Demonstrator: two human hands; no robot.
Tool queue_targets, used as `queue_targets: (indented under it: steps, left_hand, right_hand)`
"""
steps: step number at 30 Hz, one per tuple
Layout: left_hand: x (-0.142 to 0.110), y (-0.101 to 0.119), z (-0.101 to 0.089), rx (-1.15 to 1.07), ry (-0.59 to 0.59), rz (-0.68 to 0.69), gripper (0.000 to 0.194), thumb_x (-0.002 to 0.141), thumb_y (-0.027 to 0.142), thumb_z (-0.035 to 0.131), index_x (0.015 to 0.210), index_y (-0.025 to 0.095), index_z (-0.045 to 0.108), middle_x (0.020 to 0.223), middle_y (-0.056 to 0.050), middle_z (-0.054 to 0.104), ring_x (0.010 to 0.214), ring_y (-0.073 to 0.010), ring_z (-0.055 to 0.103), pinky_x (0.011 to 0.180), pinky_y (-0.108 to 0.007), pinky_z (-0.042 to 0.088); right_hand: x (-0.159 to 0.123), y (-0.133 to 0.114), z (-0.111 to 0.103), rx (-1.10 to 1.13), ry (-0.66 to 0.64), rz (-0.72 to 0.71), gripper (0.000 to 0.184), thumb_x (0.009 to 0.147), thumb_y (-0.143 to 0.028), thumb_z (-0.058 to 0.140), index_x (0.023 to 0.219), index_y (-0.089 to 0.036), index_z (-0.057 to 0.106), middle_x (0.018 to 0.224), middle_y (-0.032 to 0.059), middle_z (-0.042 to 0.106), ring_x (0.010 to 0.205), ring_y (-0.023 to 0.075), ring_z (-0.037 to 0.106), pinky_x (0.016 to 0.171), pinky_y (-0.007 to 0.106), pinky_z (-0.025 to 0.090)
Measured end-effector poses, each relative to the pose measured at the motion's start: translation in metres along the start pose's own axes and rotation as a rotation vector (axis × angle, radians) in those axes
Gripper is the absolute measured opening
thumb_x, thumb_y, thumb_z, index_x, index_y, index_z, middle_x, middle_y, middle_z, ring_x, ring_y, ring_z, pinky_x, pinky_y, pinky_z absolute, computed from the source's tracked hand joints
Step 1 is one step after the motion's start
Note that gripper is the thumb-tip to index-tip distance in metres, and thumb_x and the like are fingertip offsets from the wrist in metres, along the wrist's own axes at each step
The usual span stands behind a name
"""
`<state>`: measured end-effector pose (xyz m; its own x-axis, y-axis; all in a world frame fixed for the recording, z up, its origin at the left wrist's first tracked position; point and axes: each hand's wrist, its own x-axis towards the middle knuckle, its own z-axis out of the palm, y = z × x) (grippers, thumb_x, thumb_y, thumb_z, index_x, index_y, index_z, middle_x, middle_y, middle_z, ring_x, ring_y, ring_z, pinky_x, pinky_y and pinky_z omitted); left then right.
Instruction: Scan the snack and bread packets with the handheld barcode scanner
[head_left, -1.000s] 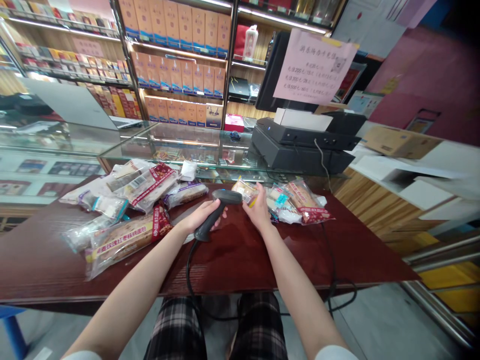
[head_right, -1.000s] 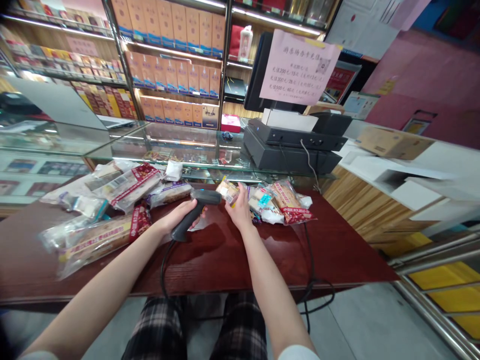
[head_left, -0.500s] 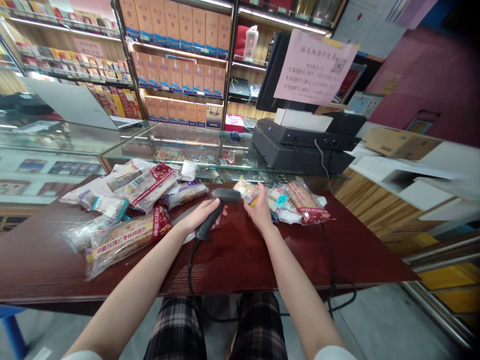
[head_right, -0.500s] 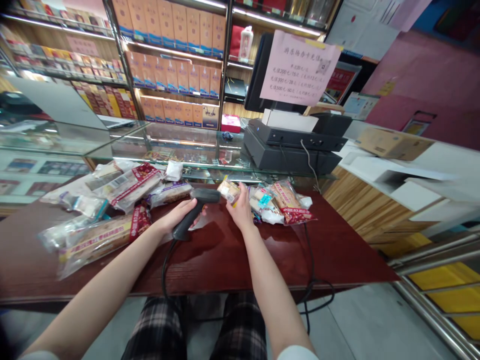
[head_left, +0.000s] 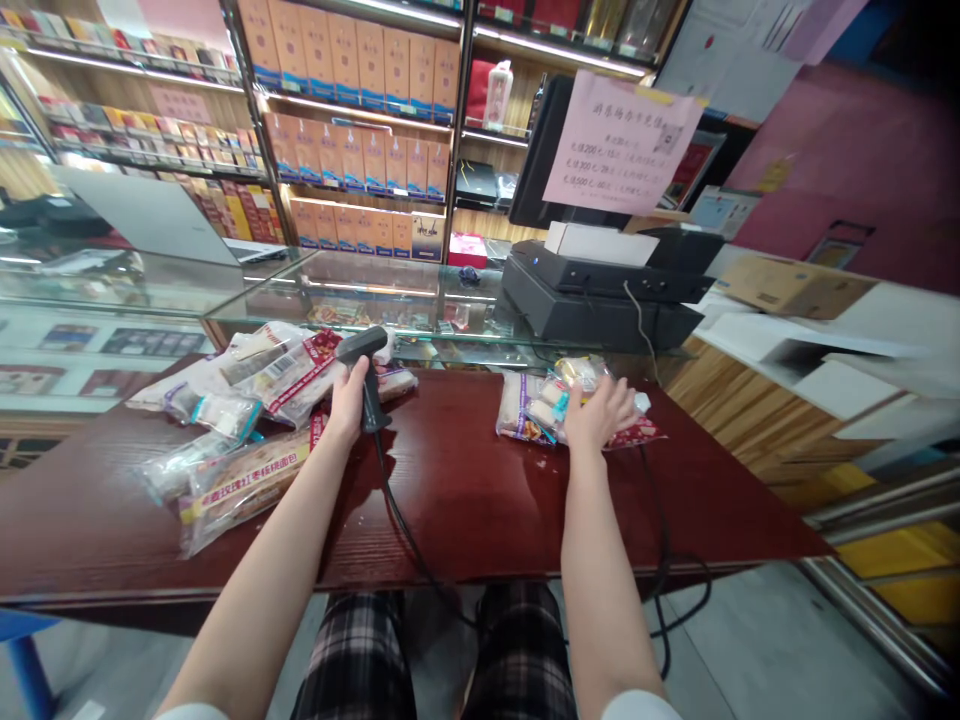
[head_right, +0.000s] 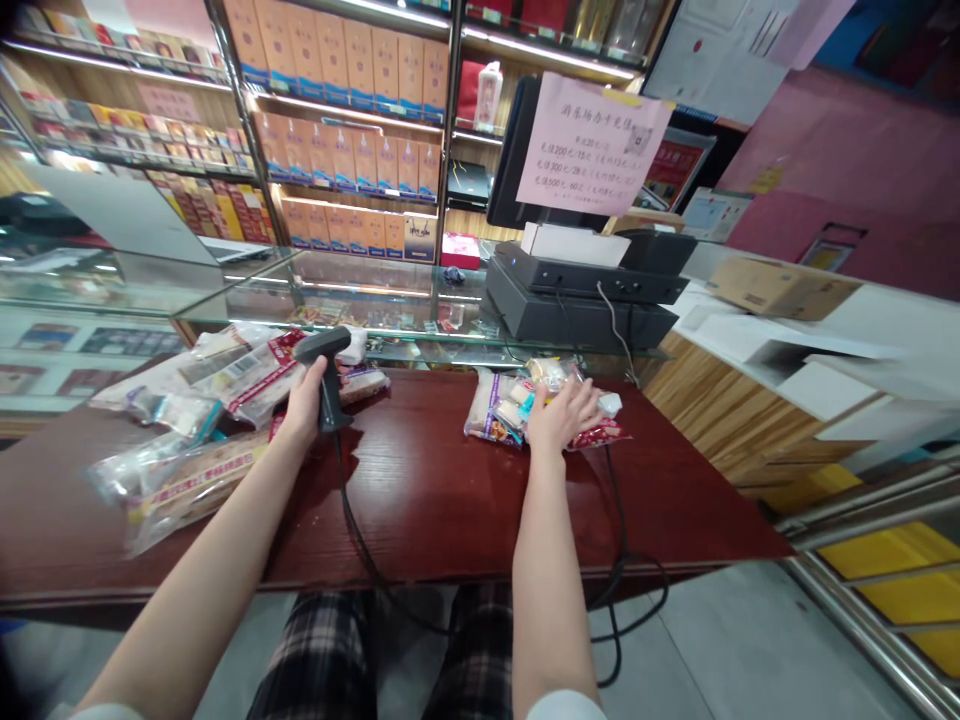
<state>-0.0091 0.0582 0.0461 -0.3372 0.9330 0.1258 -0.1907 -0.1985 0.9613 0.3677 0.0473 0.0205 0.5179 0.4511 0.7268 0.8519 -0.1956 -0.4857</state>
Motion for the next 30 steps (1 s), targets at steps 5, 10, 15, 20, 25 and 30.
queue_targets:
  steps: [5,10,15,20,25,30]
  left_hand:
    - [0.011,-0.012,-0.012,0.192,0.073,0.099,0.051,0.074,0.066,0.062,0.086,0.016,0.061,0.077,-0.005,0.067,0.075,-0.0192,0.063,0.073,-0.030,0.048]
    - [0.014,-0.019,-0.015,0.447,0.114,0.095,0.043,0.078,0.060,0.060,0.080,0.017,0.065,0.082,-0.008,0.070,0.090,-0.0267,0.066,0.088,-0.035,0.047]
    - [0.016,-0.026,-0.015,0.427,0.101,0.060,0.046,0.074,0.062,0.064,0.083,0.017,0.066,0.077,-0.007,0.069,0.088,-0.0277,0.065,0.082,-0.035,0.049]
    - [0.012,-0.029,-0.008,0.368,-0.011,-0.039,0.052,0.069,0.066,0.068,0.078,0.015,0.066,0.064,-0.005,0.063,0.069,-0.0241,0.063,0.066,-0.031,0.048]
    - [-0.004,-0.028,0.008,0.396,-0.140,-0.103,0.057,0.069,0.071,0.066,0.072,0.013,0.067,0.061,-0.004,0.062,0.058,-0.0190,0.057,0.056,-0.029,0.042]
    - [-0.015,-0.027,0.019,0.280,-0.288,-0.157,0.060,0.069,0.072,0.067,0.082,0.013,0.068,0.071,-0.008,0.069,0.061,-0.0185,0.061,0.056,-0.027,0.043]
  right_hand:
    - [-0.004,-0.008,-0.001,0.001,-0.080,-0.066,0.036,0.091,-0.037,0.045,0.111,-0.018,0.067,0.122,0.0185,0.063,0.122,0.0367,0.049,0.106,0.067,0.021]
    - [-0.009,-0.010,0.004,-0.029,-0.233,-0.173,0.045,0.096,-0.036,0.038,0.132,-0.017,0.058,0.137,0.0179,0.059,0.129,0.0330,0.048,0.111,0.069,0.010]
    - [-0.009,-0.018,-0.001,0.047,-0.156,-0.229,0.047,0.096,-0.034,0.040,0.138,-0.016,0.051,0.144,0.0173,0.053,0.136,0.0319,0.044,0.115,0.066,0.007]
    - [-0.021,-0.043,-0.005,0.274,-0.159,-0.386,0.028,0.094,-0.025,0.043,0.109,-0.021,0.066,0.117,0.0093,0.070,0.115,0.0247,0.061,0.119,0.056,0.013]
    - [-0.042,-0.066,0.000,0.400,-0.315,-0.550,0.023,0.093,-0.022,0.044,0.102,-0.023,0.065,0.101,0.0043,0.073,0.099,0.0211,0.066,0.120,0.051,0.015]
    - [-0.052,-0.068,0.008,0.358,-0.458,-0.544,0.020,0.091,-0.020,0.046,0.099,-0.024,0.064,0.097,0.0026,0.074,0.094,0.0226,0.067,0.120,0.055,0.010]
